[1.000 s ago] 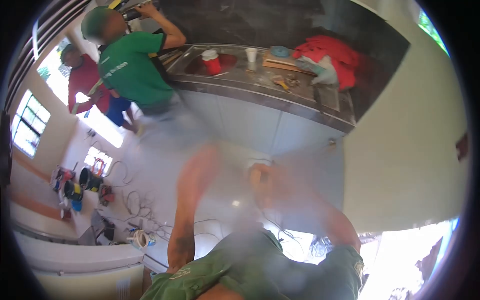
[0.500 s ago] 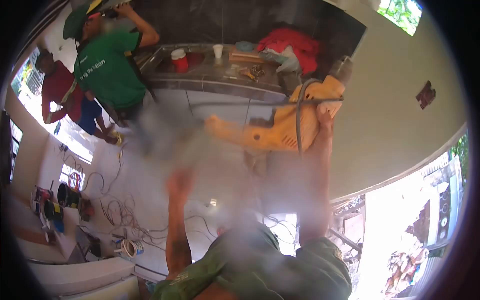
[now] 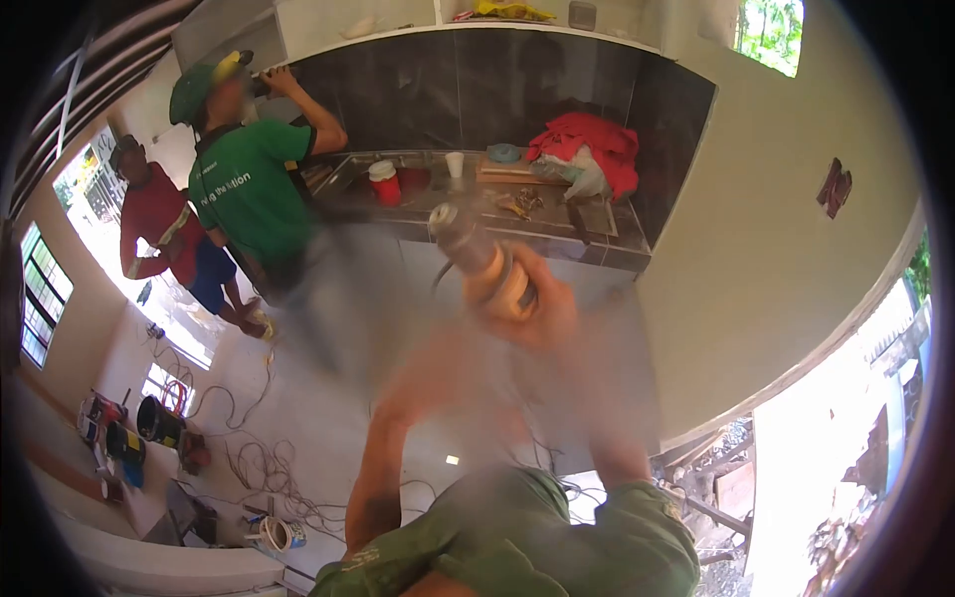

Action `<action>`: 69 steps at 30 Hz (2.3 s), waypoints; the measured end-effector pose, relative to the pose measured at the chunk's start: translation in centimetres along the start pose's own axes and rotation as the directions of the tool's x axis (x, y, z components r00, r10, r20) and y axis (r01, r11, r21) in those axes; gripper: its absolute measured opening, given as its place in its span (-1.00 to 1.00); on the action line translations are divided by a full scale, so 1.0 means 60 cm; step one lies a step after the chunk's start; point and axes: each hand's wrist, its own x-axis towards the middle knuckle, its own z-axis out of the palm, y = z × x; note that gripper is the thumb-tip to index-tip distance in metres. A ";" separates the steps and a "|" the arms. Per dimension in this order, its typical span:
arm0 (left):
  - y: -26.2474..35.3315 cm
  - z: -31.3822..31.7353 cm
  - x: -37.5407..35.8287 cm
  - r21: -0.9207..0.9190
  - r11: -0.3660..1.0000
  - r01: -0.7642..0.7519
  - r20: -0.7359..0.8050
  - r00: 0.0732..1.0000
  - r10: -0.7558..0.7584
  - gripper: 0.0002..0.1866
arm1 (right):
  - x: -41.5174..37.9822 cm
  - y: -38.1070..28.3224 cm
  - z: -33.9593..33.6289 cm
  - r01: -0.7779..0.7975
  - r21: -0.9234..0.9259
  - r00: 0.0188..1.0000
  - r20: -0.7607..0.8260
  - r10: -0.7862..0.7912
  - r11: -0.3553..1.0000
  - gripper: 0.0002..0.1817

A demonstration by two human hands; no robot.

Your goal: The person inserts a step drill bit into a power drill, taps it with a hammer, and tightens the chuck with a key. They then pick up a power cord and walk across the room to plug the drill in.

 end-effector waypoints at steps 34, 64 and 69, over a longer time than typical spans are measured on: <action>-0.038 -0.273 0.032 0.918 0.336 0.213 -0.281 0.944 0.171 -0.78 | -0.202 0.254 0.017 -0.592 0.666 0.640 0.045 0.767 0.454 -0.53; -0.192 -0.385 1.255 0.865 -0.499 -0.041 0.109 0.988 0.107 -0.60 | -0.105 0.726 0.275 -0.958 0.221 -0.151 0.154 0.976 -0.183 -0.35; -0.148 -0.414 1.184 0.984 -0.014 -0.178 0.169 0.898 0.407 -0.72 | -0.105 0.735 0.295 -0.968 0.234 -0.044 0.195 0.980 -0.090 -0.37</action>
